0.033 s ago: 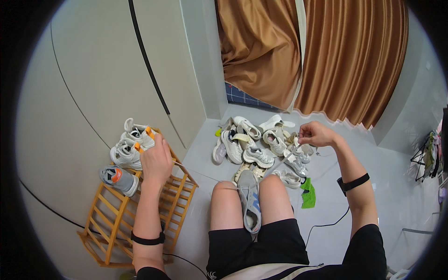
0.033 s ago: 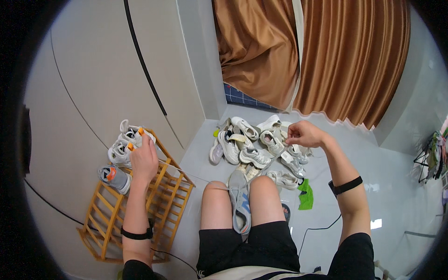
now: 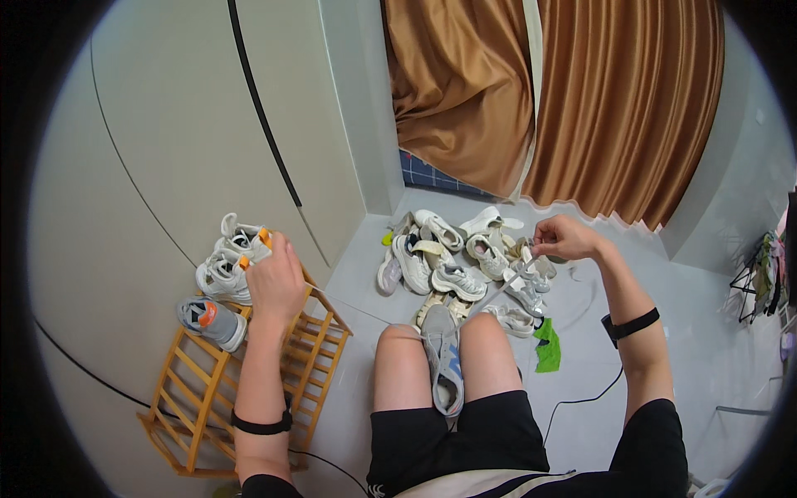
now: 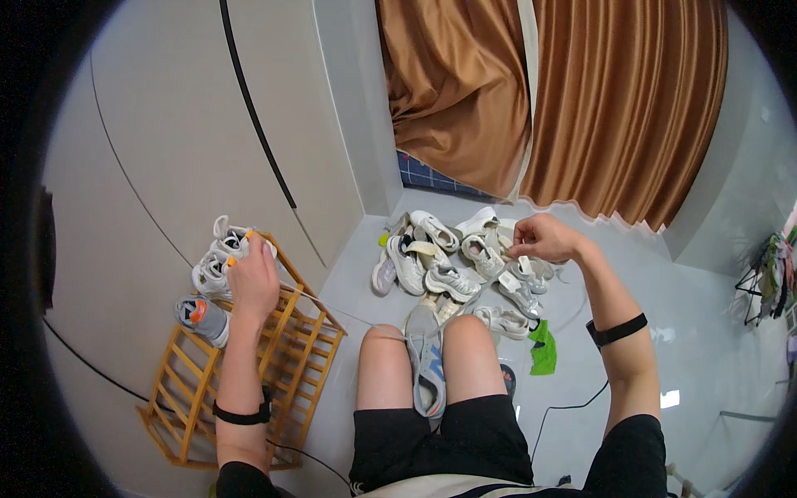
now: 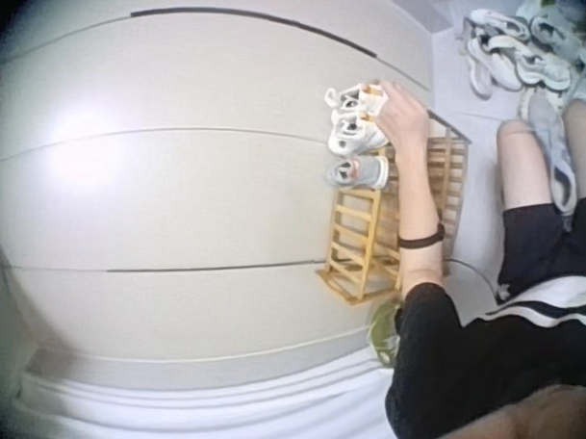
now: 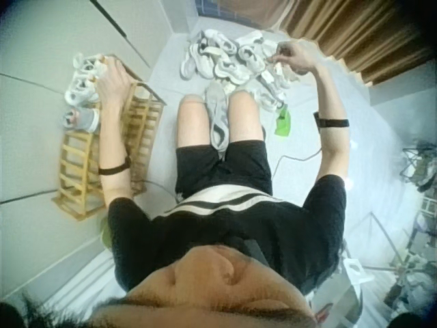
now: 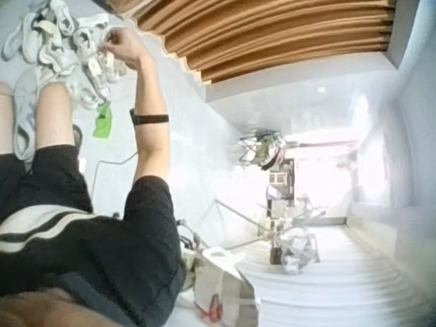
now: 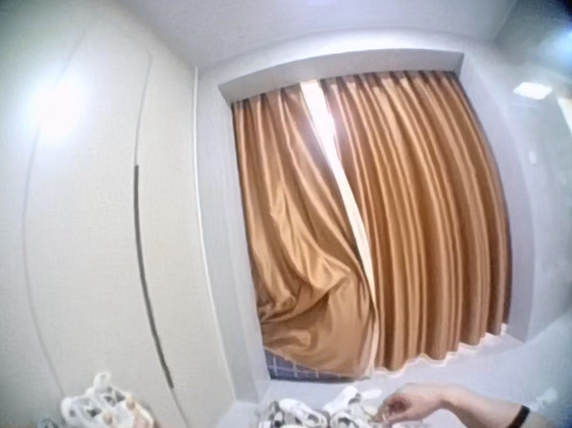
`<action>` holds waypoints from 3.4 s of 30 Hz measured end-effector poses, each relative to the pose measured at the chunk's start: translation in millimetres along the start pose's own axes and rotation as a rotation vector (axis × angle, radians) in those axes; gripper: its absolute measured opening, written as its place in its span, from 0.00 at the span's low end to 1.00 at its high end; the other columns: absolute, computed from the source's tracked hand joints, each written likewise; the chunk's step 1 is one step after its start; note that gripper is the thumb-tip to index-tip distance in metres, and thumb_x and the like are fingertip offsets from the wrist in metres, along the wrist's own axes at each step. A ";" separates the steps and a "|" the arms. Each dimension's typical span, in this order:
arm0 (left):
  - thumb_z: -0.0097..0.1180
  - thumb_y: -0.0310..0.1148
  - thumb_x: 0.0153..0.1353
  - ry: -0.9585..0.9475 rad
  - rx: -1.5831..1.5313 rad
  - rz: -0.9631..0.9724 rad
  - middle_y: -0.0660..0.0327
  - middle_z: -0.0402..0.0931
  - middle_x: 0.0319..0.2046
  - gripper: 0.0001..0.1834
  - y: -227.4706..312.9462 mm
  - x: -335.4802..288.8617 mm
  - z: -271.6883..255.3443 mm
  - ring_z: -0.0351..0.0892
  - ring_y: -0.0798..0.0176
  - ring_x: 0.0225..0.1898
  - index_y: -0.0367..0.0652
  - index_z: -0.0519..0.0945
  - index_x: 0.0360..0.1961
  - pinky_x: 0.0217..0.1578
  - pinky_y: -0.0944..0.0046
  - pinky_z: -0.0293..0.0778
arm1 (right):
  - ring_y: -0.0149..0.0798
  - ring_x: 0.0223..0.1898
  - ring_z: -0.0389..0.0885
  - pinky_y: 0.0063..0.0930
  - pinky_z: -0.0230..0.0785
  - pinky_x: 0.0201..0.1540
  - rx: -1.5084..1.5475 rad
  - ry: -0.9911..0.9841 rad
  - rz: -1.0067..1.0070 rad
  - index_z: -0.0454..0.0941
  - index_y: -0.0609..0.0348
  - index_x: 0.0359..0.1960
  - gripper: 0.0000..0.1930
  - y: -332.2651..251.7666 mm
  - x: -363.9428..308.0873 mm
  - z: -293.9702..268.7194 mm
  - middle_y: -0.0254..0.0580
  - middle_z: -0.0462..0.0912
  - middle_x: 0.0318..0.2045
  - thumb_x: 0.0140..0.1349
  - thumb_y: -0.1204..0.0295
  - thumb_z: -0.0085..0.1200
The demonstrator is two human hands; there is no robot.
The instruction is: The person is cleaning a gray shoe using a white cloth and then proceeds to tie the shoelaces.
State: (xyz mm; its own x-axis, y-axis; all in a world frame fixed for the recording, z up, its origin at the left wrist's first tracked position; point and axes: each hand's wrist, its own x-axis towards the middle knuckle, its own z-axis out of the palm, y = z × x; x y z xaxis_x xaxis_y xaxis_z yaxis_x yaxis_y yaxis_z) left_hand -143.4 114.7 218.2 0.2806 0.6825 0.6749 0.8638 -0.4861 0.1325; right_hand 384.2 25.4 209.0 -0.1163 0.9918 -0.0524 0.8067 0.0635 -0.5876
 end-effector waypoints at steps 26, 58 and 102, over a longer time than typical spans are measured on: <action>0.38 0.38 0.85 0.201 -1.226 0.191 0.73 0.58 0.23 0.12 101.6 190.4 -169.5 0.50 0.78 0.22 0.47 0.65 0.41 0.22 0.71 0.50 | 0.29 0.35 0.85 0.24 0.84 0.38 1.031 -0.039 -0.825 0.78 0.67 0.60 0.14 -217.4 -54.9 -154.6 0.52 0.86 0.50 0.79 0.74 0.50; 0.56 0.36 0.79 0.234 -0.992 0.338 0.63 0.83 0.34 0.12 206.5 237.7 -210.9 0.82 0.69 0.39 0.38 0.81 0.42 0.45 0.65 0.78 | 0.23 0.20 0.73 0.23 0.66 0.23 0.674 0.789 -0.830 0.80 0.64 0.51 0.14 -373.3 1.9 -136.3 0.34 0.81 0.23 0.83 0.67 0.46; 0.66 0.24 0.66 0.610 -0.409 0.902 0.53 0.89 0.48 0.08 174.9 204.8 -154.6 0.91 0.52 0.42 0.34 0.88 0.45 0.44 0.60 0.87 | 0.22 0.40 0.77 0.21 0.73 0.45 0.752 0.472 -0.904 0.70 0.69 0.64 0.16 -314.6 25.8 -90.5 0.33 0.82 0.40 0.82 0.72 0.49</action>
State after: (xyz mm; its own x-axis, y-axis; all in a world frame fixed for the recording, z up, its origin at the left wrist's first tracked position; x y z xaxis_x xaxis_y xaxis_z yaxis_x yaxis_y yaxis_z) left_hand 0.4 85.1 491.8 0.3807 -0.3236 0.8662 0.2225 -0.8772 -0.4255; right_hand 179.8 41.1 465.5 -0.1097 0.5802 0.8070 0.0023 0.8121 -0.5835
